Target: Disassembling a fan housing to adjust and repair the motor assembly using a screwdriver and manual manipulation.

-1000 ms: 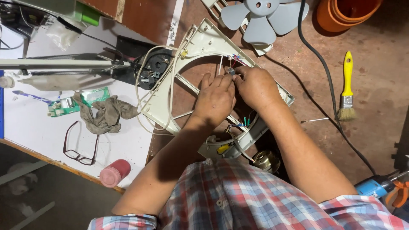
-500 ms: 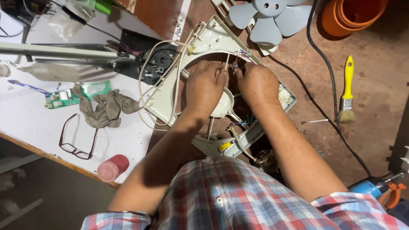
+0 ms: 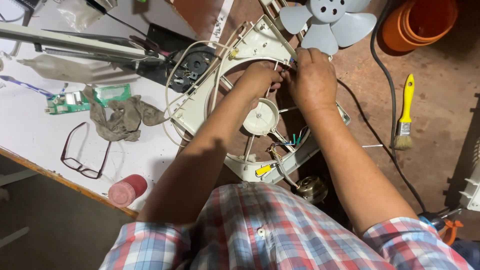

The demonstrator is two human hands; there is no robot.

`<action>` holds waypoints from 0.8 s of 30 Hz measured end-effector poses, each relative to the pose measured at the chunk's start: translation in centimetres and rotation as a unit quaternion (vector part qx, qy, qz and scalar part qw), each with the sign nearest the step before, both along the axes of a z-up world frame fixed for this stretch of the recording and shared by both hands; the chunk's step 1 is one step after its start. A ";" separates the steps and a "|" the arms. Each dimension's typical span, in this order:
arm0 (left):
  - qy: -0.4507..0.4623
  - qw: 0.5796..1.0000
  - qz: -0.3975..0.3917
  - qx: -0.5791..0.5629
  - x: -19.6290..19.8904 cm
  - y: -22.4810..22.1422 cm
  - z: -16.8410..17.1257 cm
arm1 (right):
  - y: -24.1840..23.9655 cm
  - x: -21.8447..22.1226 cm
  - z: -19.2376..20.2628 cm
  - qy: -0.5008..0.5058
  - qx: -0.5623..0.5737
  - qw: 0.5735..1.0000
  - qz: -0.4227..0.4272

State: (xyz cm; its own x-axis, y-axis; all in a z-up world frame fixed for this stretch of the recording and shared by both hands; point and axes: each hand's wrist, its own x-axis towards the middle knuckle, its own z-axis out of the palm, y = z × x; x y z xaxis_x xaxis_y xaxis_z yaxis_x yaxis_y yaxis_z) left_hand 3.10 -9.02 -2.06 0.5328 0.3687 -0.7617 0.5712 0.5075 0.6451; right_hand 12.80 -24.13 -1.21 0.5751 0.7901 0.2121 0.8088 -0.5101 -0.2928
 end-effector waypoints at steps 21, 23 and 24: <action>-0.040 0.989 -0.110 0.087 -1.2 1.2 -3.4 | 0.4 0.6 -0.7 0.054 -0.138 0.988 -0.032; -0.027 0.980 -0.146 0.131 -2.0 1.7 0.7 | 0.3 0.3 0.4 0.063 -0.136 0.988 -0.027; -0.010 0.969 -0.180 0.171 -2.6 1.8 2.7 | 0.2 0.1 0.9 0.074 -0.136 0.988 -0.020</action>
State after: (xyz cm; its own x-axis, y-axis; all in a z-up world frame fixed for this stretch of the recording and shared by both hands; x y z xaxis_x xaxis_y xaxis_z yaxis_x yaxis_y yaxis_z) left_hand 0.51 -7.26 0.68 0.6877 0.3853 -0.6153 0.6565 0.0317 0.7537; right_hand 12.87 -23.89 -0.32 0.6160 0.7822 -0.0937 0.7448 -0.6169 -0.2543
